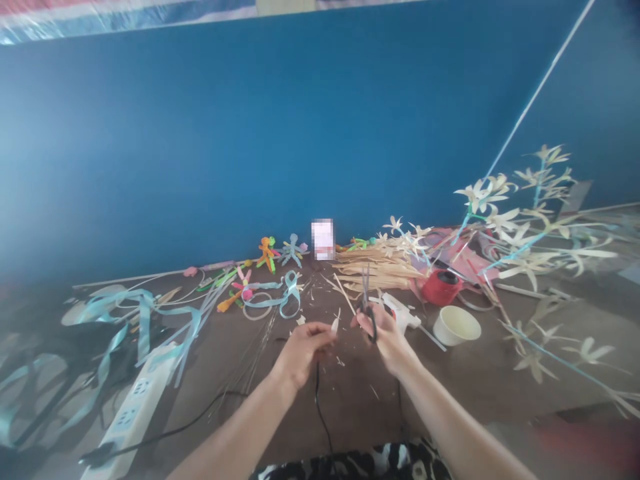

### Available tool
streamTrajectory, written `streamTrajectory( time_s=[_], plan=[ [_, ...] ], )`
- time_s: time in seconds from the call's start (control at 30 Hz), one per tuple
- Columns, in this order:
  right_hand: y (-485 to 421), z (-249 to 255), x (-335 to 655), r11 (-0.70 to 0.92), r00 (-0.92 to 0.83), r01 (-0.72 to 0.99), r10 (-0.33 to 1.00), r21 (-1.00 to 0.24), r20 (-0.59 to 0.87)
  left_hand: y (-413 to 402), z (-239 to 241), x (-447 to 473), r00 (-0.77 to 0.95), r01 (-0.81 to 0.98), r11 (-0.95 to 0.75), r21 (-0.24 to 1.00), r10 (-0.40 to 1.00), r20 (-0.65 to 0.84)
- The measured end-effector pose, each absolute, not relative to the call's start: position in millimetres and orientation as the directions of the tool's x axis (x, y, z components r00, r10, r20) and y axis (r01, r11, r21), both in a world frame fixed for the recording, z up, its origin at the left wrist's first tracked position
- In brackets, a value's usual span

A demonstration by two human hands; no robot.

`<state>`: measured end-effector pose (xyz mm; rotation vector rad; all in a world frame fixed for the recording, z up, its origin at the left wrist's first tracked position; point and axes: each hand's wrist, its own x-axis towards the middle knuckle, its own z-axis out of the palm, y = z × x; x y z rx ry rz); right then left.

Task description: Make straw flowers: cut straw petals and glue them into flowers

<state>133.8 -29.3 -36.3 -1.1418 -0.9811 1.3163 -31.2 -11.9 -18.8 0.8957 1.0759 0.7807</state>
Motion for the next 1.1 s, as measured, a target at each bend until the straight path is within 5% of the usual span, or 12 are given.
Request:
streamTrajectory(
  time_s=[0.2,0.63,1.1],
  plan=[
    [-63.2,-56.1,115.3,-0.040,-0.050,-0.133,0.998,-0.990,-0.034,-15.8,-23.7,-23.9,0.145,-0.407,0.406,0.818,0.913,-0.381],
    [-79.8,-81.8,116.5,-0.128,-0.123,-0.029,0.985,-0.991,-0.124,-19.8,-22.8,-19.6,0.111,-0.292,0.252,0.923,0.967,-0.229],
    [-83.0,-85.2,115.5,-0.159,-0.015,0.009,0.987,-0.987,-0.159,-27.6,-31.5,-10.4,0.107,-0.378,0.329,0.866,0.944,-0.312]
  ],
)
